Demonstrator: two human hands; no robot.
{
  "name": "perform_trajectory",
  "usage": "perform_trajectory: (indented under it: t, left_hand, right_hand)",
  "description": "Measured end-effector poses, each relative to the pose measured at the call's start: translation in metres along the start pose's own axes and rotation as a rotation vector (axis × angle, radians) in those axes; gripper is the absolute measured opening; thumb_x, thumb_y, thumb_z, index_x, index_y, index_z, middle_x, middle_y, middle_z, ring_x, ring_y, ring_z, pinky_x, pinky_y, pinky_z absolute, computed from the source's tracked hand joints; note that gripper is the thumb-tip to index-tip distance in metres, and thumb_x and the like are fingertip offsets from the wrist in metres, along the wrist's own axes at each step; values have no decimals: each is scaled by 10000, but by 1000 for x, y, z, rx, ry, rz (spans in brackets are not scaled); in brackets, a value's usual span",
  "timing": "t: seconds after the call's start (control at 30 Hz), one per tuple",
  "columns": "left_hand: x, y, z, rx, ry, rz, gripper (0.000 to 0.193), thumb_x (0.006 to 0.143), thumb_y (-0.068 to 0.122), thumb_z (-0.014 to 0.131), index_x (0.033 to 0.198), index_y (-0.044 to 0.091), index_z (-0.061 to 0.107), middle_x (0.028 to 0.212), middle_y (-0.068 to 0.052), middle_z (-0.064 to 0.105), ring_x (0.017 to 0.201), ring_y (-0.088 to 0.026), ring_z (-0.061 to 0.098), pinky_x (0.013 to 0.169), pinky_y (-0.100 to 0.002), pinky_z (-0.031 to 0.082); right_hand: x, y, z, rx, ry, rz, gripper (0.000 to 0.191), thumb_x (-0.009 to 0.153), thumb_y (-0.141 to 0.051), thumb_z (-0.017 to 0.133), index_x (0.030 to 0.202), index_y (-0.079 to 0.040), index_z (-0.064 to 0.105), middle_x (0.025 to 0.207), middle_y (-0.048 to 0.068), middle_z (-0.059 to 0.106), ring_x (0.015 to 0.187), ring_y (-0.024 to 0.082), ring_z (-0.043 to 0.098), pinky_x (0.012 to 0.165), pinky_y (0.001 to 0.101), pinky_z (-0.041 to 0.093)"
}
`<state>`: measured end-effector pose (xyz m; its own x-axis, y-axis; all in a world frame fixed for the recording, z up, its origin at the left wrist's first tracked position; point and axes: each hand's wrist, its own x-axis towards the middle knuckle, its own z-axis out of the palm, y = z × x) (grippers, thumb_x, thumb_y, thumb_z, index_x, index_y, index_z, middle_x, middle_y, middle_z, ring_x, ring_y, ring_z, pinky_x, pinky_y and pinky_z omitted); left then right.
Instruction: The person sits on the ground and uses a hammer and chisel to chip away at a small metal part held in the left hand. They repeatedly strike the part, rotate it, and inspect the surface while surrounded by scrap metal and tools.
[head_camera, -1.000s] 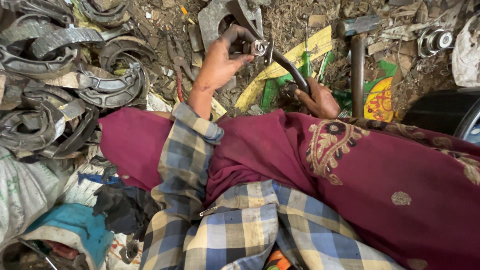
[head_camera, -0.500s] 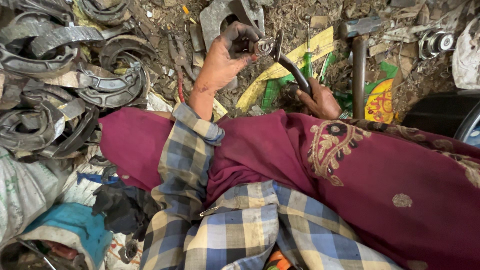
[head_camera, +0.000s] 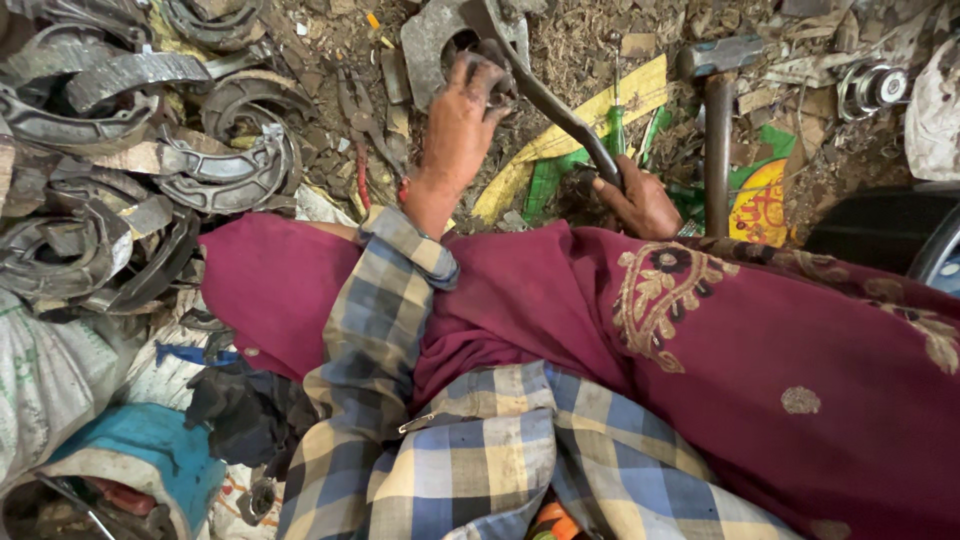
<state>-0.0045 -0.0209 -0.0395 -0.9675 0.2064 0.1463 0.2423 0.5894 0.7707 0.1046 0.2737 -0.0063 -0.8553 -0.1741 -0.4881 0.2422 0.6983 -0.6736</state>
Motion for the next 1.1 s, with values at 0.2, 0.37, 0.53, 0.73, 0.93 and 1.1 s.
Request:
perform_trajectory:
  t: [0.2, 0.37, 0.53, 0.73, 0.93, 1.1]
  left_hand:
    - [-1, 3, 3, -137, -16, -99, 373, 780, 107, 894, 1093, 70, 695, 1183, -127, 632, 979, -229, 715, 872, -316, 614]
    - [-2, 0, 3, -176, 30, -64, 273, 781, 84, 909, 981, 122, 728, 1120, -76, 665, 963, -183, 711, 854, -302, 623]
    - [-7, 8, 6, -165, 105, -139, 314, 772, 97, 923, 937, 81, 657, 1082, -81, 680, 874, -185, 721, 769, -294, 653]
    - [-8, 15, 5, 22, -7, -251, 266, 875, 86, 816, 1070, 33, 643, 1042, -144, 712, 828, -265, 731, 694, -398, 610]
    - [-12, 2, 12, 234, -9, -121, 319, 867, 100, 825, 1127, 22, 657, 1049, -187, 709, 898, -309, 709, 735, -432, 608]
    - [-8, -11, 24, 212, -9, -69, 659, 826, 25, 789, 1420, 16, 504, 1123, -197, 694, 935, -319, 709, 828, -427, 620]
  right_hand:
    - [11, 4, -7, 41, -102, -25, 427, 1054, -340, 579, 1296, 5, 514, 746, 136, 634, 596, 215, 584, 511, 411, 458]
    - [19, -4, -12, -3, -161, -31, 373, 1066, -354, 601, 1178, 1, 594, 721, 137, 626, 615, 200, 603, 552, 395, 486]
    - [12, -24, -7, 4, 13, 60, 335, 1060, -341, 584, 1129, -14, 555, 673, 140, 620, 544, 258, 610, 499, 428, 475]
    - [-1, -32, -8, -43, 208, -145, 331, 1082, -331, 612, 1112, -13, 523, 704, 174, 633, 611, 296, 650, 568, 458, 481]
    - [-4, -27, 0, 1, 148, -26, 358, 1051, -389, 586, 1122, -45, 520, 696, 173, 648, 590, 312, 666, 551, 471, 492]
    - [-11, -23, 5, -90, 209, -14, 372, 1054, -399, 608, 1139, -40, 558, 717, 195, 650, 622, 323, 655, 581, 504, 473]
